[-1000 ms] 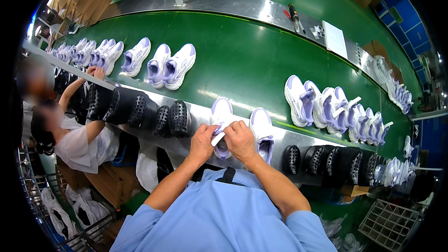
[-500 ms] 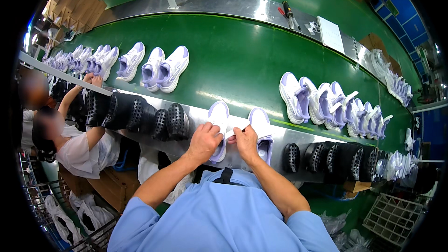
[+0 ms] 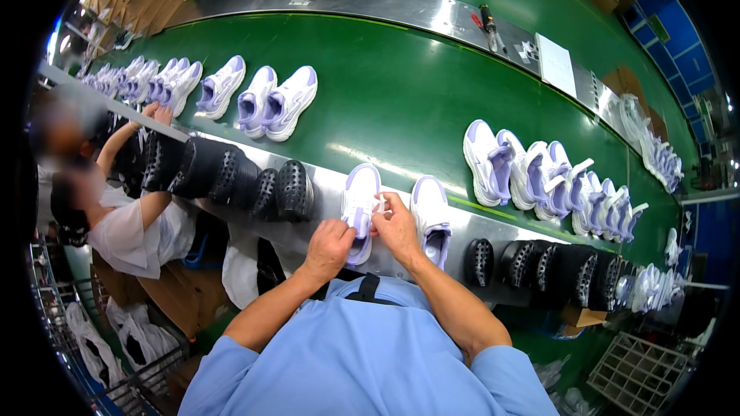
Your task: The person places white and purple shoes onto a tray and fits black plastic inserts into the back of each shoe by hand.
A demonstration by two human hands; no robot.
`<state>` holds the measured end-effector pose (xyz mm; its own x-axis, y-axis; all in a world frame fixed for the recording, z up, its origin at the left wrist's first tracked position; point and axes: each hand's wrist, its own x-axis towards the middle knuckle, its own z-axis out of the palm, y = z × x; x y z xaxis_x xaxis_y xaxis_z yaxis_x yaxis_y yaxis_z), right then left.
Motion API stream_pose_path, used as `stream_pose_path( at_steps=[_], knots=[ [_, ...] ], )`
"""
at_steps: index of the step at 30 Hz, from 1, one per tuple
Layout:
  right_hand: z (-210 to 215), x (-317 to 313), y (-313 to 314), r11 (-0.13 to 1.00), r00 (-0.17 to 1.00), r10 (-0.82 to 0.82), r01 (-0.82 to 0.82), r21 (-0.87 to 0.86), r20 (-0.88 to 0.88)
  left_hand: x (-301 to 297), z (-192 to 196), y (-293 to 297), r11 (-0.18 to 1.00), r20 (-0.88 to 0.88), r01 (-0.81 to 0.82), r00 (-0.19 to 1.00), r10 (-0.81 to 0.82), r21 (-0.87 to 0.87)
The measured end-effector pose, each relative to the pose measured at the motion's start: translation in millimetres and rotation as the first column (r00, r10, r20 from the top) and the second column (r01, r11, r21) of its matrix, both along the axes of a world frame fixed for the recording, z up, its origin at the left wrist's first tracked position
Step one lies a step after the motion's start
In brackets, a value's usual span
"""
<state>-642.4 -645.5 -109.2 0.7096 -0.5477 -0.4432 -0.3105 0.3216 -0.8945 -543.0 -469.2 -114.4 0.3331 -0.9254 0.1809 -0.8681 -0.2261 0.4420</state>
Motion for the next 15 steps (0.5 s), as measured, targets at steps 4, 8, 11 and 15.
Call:
stream_pose_path(
  at_steps=[4, 8, 11, 15],
  knots=[
    [-3, -7, -18, 0.939, 0.954, 0.298, -0.295, -0.179, -0.006, -14, 7, 5, 0.951, -0.162, -0.308, 0.938, 0.305, 0.008],
    [21, -6, -21, 0.859, 0.871, 0.488, -0.492, -0.140, -0.059, -15, 7, 2, 0.520, -0.535, -0.246, 0.010, 0.845, 0.818],
    [36, -4, -22, 0.810, 0.813, 0.581, -0.582, -0.073, -0.040, -31, -20, 9, 0.585, -0.626, -0.232, -0.380, 0.681, 0.777],
    [50, -9, -30, 0.650, 0.661, 0.742, -0.750, -0.125, -0.110, -42, -4, 30, 0.538, -0.665, -0.457, -0.176, 0.726, 0.708]
  ],
)
